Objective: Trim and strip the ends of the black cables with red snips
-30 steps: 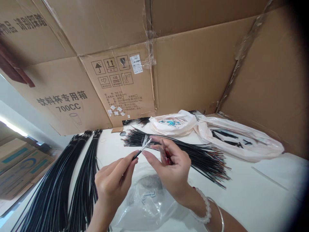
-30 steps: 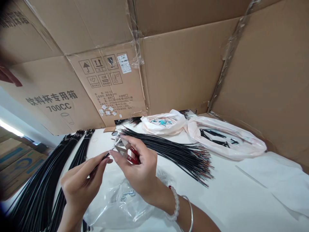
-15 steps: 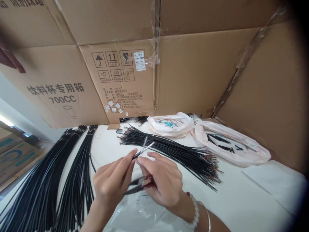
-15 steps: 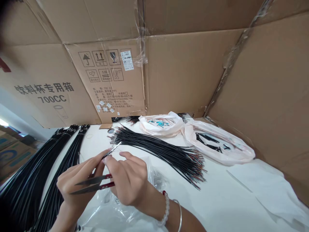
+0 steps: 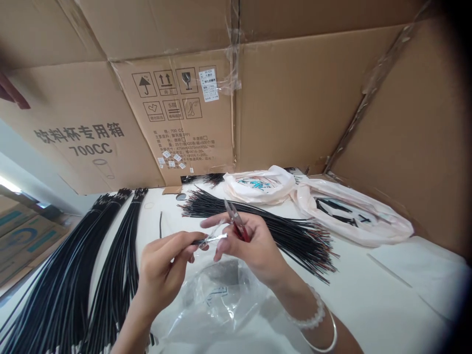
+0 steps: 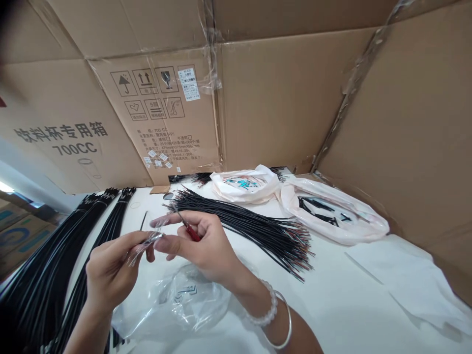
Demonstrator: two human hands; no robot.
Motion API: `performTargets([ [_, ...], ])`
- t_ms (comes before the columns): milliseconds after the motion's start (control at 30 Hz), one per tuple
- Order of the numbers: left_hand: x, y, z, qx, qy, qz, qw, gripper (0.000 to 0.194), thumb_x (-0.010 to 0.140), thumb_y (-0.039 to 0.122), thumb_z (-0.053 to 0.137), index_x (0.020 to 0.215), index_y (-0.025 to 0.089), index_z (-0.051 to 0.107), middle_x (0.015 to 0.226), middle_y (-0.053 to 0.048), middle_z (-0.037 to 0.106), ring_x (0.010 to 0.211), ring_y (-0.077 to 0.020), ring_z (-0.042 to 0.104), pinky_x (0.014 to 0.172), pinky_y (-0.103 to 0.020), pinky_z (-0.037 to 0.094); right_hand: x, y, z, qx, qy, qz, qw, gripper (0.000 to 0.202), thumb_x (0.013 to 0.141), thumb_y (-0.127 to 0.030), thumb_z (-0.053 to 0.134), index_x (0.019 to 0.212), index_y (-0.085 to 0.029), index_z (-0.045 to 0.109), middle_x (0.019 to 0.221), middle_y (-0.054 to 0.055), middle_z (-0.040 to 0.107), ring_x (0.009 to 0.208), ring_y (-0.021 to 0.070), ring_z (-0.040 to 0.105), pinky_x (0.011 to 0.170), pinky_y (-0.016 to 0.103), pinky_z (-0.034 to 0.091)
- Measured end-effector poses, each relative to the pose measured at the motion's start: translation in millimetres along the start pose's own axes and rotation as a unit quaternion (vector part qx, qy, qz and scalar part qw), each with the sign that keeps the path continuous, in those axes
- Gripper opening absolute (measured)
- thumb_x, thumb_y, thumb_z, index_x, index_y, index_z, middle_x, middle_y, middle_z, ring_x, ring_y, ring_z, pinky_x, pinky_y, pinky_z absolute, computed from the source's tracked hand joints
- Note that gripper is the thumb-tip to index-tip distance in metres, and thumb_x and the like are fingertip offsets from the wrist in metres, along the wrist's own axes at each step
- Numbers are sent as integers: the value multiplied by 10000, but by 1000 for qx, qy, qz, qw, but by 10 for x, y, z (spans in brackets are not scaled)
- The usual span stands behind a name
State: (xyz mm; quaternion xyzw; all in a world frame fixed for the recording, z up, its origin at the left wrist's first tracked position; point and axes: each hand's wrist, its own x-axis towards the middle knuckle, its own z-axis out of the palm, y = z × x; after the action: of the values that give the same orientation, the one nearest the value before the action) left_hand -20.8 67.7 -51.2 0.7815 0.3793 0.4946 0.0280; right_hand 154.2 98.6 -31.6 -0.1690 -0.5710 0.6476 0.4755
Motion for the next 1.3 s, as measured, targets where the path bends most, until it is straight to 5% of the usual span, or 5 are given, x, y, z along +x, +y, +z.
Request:
performTargets([
  [200, 19, -69, -71, -62, -93, 38, 993, 206, 923, 236, 452, 768, 166, 569, 557, 31, 558, 510, -25, 520, 522, -126, 410, 37, 43, -52, 150, -154, 76, 974, 215, 715, -311, 797, 830, -146, 720, 679, -14, 637, 586, 48, 578, 534, 129, 513],
  [367, 51, -53, -114, -81, -141, 69, 984, 181, 924, 247, 440, 840, 183, 588, 591, 23, 578, 547, -42, 535, 543, -152, 410, 57, 65, -68, 172, -210, 151, 950, 292, 657, -387, 827, 747, -138, 702, 622, -30, 597, 538, 51, 553, 488, 133, 509],
  [700, 93, -31, -182, 21, -101, 137, 985, 105, 865, 83, 512, 881, 132, 603, 639, 10, 584, 566, -37, 467, 542, -168, 357, 73, 157, -62, 134, -73, 148, 977, 263, 629, -283, 852, 617, -145, 628, 579, -38, 577, 533, 39, 522, 504, 125, 438],
  [1033, 59, -266, -146, -100, -72, 86, 989, 124, 846, 119, 578, 931, 167, 654, 726, -15, 660, 683, -58, 594, 639, -161, 479, 52, 117, -19, 99, -44, 87, 990, 217, 758, -386, 761, 782, -176, 711, 757, -1, 645, 594, 45, 505, 520, 151, 421],
  [1300, 59, -274, -132, -164, -92, 108, 976, 78, 795, 73, 628, 809, 146, 652, 681, -20, 656, 659, -72, 568, 638, -196, 489, -66, 19, 39, 61, -25, 148, 987, 258, 661, -329, 828, 771, -149, 680, 537, -67, 452, 499, 35, 333, 457, 169, 273],
])
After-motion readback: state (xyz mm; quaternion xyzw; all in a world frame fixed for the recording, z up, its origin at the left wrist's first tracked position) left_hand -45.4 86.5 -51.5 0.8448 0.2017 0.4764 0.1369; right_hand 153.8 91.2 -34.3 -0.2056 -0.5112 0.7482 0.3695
